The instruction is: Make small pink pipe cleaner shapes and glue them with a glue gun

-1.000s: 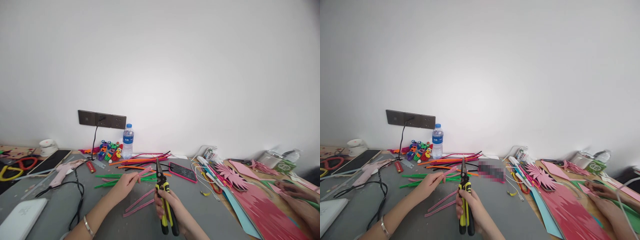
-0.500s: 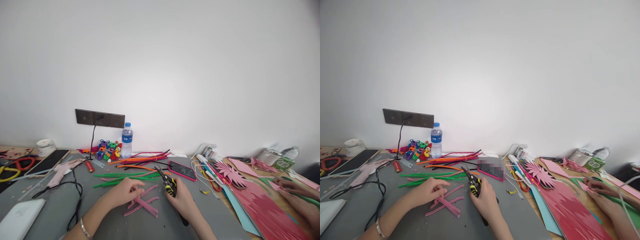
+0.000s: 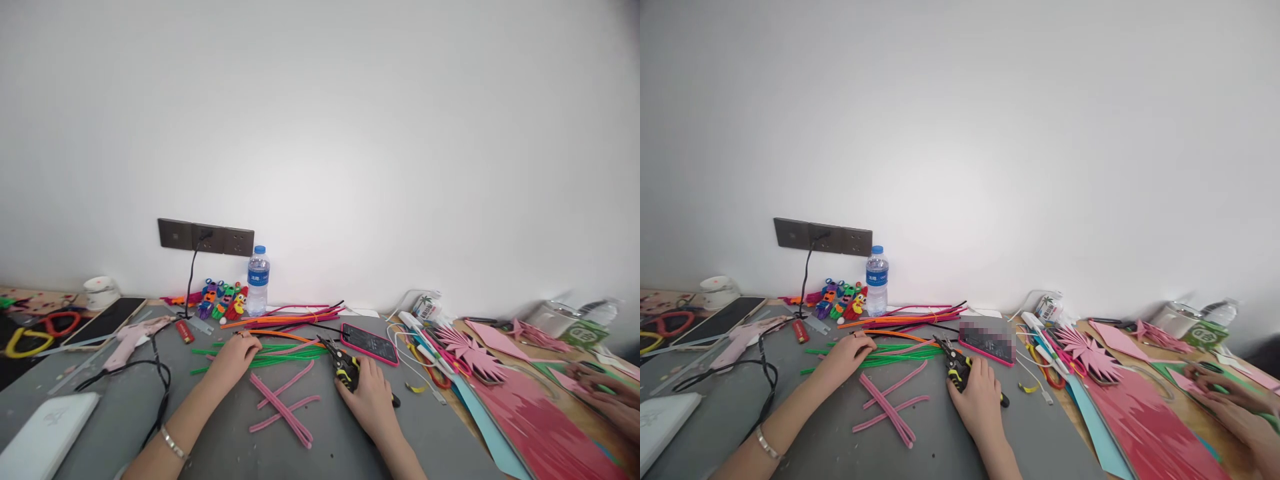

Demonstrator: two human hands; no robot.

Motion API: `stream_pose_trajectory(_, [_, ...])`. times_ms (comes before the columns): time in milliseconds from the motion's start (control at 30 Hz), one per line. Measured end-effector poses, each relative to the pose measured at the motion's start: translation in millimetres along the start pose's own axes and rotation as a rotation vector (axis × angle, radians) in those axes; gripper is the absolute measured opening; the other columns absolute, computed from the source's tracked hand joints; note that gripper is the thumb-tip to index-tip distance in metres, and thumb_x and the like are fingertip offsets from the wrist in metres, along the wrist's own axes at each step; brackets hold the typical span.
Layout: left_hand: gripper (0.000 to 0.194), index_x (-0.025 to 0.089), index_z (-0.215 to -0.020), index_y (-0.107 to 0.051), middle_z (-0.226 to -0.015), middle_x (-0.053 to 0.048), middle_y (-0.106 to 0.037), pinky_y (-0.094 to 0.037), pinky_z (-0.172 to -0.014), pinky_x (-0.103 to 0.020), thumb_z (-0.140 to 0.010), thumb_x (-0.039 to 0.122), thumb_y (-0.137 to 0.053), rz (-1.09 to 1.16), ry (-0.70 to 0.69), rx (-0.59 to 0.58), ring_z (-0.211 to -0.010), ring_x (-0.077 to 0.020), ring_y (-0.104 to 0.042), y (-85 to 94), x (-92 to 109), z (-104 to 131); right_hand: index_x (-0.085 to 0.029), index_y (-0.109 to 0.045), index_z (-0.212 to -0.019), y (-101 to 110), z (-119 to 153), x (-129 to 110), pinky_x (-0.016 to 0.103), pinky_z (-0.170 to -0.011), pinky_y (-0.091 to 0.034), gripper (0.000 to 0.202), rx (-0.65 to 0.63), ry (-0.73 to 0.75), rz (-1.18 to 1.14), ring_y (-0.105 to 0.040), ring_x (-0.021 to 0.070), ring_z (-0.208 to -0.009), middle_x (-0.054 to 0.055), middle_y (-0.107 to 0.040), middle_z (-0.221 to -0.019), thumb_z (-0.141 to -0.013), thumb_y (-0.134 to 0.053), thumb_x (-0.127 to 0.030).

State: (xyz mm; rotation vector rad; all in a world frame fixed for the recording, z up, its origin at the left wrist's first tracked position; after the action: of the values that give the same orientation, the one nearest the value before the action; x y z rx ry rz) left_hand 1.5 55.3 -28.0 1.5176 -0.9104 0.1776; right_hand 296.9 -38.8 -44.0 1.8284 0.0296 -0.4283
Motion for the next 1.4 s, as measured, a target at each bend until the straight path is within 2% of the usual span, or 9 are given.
stream_pose_trajectory(133, [0.023,0.020,-0.079,-0.065,-0.087,-0.007,-0.062,-0.042,-0.064,-0.032,-0.084,0.022,-0.043,-0.079,0.043,-0.044,-0.072,-0.0225,-0.060,2.1,5,3,-0.017,-0.048,-0.112,-3,1,3,0.043,-0.089,-0.038,0.042,0.049,-0.004,0.022,-0.052,0.0321,-0.110,0.014,-0.057,-0.118,-0.077,-0.056,-0.039])
stream_pose_trajectory(300, [0.008,0.022,-0.078,-0.062,-0.086,-0.005,-0.061,-0.044,-0.069,-0.031,-0.077,0.025,-0.055,-0.063,-0.001,-0.042,-0.083,-0.0246,-0.059,6.8,15,4,-0.017,-0.048,-0.112,-6,2,6,0.043,-0.090,-0.038,0.043,0.055,-0.002,0.029,-0.052,0.0323,-0.111,0.015,-0.058,-0.120,-0.078,-0.057,-0.041])
stream_pose_trajectory(467, [0.014,0.022,-0.070,-0.066,-0.088,-0.006,-0.062,-0.043,-0.076,-0.035,-0.078,0.022,-0.054,-0.069,-0.069,-0.050,-0.089,-0.0261,-0.058,2.8,14,2,-0.017,-0.049,-0.112,-6,2,5,0.043,-0.089,-0.038,0.043,0.066,0.004,0.035,-0.053,0.0324,-0.110,0.015,-0.058,-0.119,-0.078,-0.057,-0.042])
stream_pose_trajectory(667, [0.014,0.021,-0.073,-0.067,-0.085,-0.006,-0.062,-0.042,-0.073,-0.034,-0.079,0.029,-0.057,-0.080,-0.073,-0.053,-0.085,-0.0256,-0.058,1.3,12,4,-0.018,-0.050,-0.112,-8,1,9,0.043,-0.089,-0.038,0.043,0.045,0.005,0.014,-0.053,0.0327,-0.111,0.015,-0.058,-0.119,-0.078,-0.057,-0.044])
stream_pose_trajectory(1067, [0.019,0.020,-0.072,-0.060,-0.085,-0.006,-0.062,-0.042,-0.069,-0.032,-0.078,0.008,-0.046,-0.238,-0.121,-0.032,-0.085,-0.0239,-0.058,0.4,19,7,-0.019,-0.050,-0.112,-5,1,6,0.044,-0.090,-0.038,0.043,0.044,-0.006,-0.004,-0.052,0.0326,-0.112,0.014,-0.059,-0.119,-0.077,-0.058,-0.043])
stream_pose_trajectory(1167, [0.019,0.020,-0.076,-0.056,-0.083,-0.006,-0.063,-0.043,-0.067,-0.032,-0.083,0.011,-0.042,-0.265,-0.093,0.065,-0.078,-0.0232,-0.060,8.6,11,4,-0.019,-0.050,-0.112,-3,2,5,0.044,-0.090,-0.038,0.044,0.054,-0.011,-0.005,-0.052,0.0323,-0.112,0.013,-0.059,-0.120,-0.077,-0.058,-0.042])
stream_pose_trajectory(1233, [0.018,0.021,-0.078,-0.054,-0.076,-0.005,-0.062,-0.043,-0.063,-0.031,-0.087,0.015,-0.039,-0.228,-0.049,0.185,-0.071,-0.0225,-0.061,18.7,7,3,-0.019,-0.050,-0.112,-3,2,5,0.044,-0.090,-0.038,0.043,0.063,-0.013,-0.007,-0.052,0.0324,-0.113,0.013,-0.059,-0.120,-0.076,-0.058,-0.042])
stream_pose_trajectory(1333, [0.016,0.022,-0.088,-0.053,-0.073,-0.003,-0.064,-0.044,-0.058,-0.029,-0.091,0.027,-0.037,-0.032,0.015,0.411,-0.066,-0.0215,-0.062,36.5,7,6,-0.021,-0.051,-0.110,-5,2,6,0.043,-0.089,-0.038,0.041,0.078,-0.007,-0.007,-0.053,0.0323,-0.111,0.013,-0.060,-0.118,-0.077,-0.057,-0.043])
stream_pose_trajectory(1400, [0.016,0.022,-0.091,-0.053,-0.080,-0.004,-0.066,-0.048,-0.062,-0.029,-0.091,0.034,-0.043,0.203,0.020,0.605,-0.072,-0.0214,-0.065,48.0,10,10,-0.021,-0.052,-0.110,-7,2,6,0.042,-0.089,-0.038,0.040,0.083,-0.004,-0.003,-0.053,0.0321,-0.110,0.012,-0.060,-0.117,-0.077,-0.057,-0.043])
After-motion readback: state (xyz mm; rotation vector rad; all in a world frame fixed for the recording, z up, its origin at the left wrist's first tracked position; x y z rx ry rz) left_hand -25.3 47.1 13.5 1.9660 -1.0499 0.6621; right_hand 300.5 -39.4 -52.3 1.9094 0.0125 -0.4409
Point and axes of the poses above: each hand's wrist, its own z-axis away from the middle knuckle, its own y-axis out of the back of the hand, x = y × z, the point moved 3 cm from there along -z, towards the middle knuckle
